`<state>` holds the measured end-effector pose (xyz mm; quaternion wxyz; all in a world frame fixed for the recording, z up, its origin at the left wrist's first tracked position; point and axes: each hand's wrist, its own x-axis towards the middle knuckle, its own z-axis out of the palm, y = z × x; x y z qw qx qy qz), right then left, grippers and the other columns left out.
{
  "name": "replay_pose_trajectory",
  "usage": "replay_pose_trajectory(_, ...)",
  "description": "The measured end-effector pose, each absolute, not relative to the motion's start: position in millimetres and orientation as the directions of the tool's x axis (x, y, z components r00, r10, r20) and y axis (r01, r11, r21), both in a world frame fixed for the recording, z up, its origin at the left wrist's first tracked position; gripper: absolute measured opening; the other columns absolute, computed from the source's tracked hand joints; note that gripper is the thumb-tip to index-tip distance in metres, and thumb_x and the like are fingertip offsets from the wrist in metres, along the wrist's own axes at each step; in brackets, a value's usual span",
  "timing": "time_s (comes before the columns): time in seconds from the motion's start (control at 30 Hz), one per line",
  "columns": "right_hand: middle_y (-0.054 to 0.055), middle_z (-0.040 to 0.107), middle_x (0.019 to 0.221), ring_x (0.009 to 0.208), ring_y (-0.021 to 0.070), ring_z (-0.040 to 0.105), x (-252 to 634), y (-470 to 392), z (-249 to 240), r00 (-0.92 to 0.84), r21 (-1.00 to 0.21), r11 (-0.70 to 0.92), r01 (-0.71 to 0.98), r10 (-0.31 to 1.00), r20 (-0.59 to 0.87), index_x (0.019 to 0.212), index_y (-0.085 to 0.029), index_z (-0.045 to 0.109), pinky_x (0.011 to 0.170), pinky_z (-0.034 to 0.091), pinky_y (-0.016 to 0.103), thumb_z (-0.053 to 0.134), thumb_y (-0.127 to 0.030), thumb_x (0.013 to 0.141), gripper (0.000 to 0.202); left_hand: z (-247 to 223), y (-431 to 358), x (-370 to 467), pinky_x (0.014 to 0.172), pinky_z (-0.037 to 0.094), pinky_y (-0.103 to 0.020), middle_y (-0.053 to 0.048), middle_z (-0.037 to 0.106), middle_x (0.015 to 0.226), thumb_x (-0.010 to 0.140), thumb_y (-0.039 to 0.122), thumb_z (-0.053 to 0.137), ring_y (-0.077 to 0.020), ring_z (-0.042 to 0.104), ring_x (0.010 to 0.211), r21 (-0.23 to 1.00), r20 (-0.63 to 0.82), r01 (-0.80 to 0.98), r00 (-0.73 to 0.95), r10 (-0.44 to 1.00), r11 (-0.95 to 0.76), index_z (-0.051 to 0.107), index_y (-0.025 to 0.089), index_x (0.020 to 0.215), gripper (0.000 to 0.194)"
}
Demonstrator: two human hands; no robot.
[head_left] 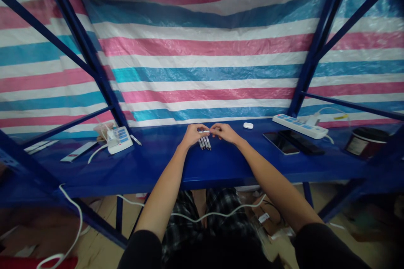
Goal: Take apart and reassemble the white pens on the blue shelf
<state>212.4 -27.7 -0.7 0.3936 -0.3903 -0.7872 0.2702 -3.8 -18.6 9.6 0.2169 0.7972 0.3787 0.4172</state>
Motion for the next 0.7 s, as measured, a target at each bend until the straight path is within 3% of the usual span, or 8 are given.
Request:
replay_pose_trajectory(0.17,0.003,0.068,0.064,0.046,0.0113,0.051,213.2,-29.1,0.2,-0.404,-0.73,0.532,0.428,0.836,0.372,0.084,-0.016,0.071,0.051,0.04,0.024,0.057,-0.055,0.092,0.042,8.7,-17.4,-4.0,0.072,0.048,-0.029,-0.006,0.077,0.085,0.073,0.035,0.081,-0.0188,0.065,0.077,0.667,0.493,0.422,0.369,0.788,-0.614,0.081,0.017,0.091,0.026)
replay_pose_trajectory(0.3,0.001,0.068,0.068,0.048,0.0113,0.05,213.5,-29.2,1.2,-0.386,-0.753,0.528,0.393,0.838,0.386,0.096,-0.017,0.071,0.051,0.037,0.024,0.066,-0.049,0.085,0.034,9.4,-17.7,-4.0,0.072,0.047,-0.03,-0.006,0.077,0.084,0.073,0.035,0.081,-0.0185,0.064,0.076,0.659,0.502,0.427,0.364,0.785,-0.619,0.081,0.017,0.09,0.025)
replay_pose_trajectory(0.5,-0.002,0.058,0.058,0.054,0.0134,0.051,213.5,-27.4,1.7,-0.396,-0.71,0.555,0.434,0.825,0.403,0.088,-0.016,0.072,0.056,0.036,0.026,0.063,-0.049,0.086,0.034,8.5,-17.9,-4.0,0.07,0.047,-0.029,-0.005,0.075,0.079,0.071,0.035,0.083,-0.0179,0.063,0.073,0.665,0.481,0.444,0.361,0.799,-0.6,0.081,0.017,0.087,0.024)
replay_pose_trajectory(0.6,-0.002,0.056,0.058,0.053,0.0128,0.049,210.6,-28.4,0.5,-0.364,-0.752,0.546,0.37,0.83,0.424,0.087,-0.016,0.068,0.056,0.036,0.026,0.06,-0.053,0.088,0.038,9.4,-14.6,-4.1,0.08,0.049,-0.03,-0.007,0.076,0.093,0.071,0.036,0.084,-0.021,0.066,0.088,0.682,0.557,0.377,0.287,0.779,-0.627,0.079,0.017,0.094,0.03)
replay_pose_trajectory(0.7,-0.004,0.054,0.055,0.048,0.0114,0.046,205.9,-29.5,-1.7,-0.329,-0.824,0.507,0.253,0.846,0.419,0.091,-0.017,0.063,0.051,0.034,0.024,0.058,-0.059,0.089,0.042,12.1,-9.2,-3.0,0.086,0.05,-0.03,-0.01,0.071,0.119,0.074,0.041,0.083,-0.0221,0.065,0.105,0.803,0.563,0.188,0.067,0.824,-0.565,0.07,0.021,0.12,0.053)
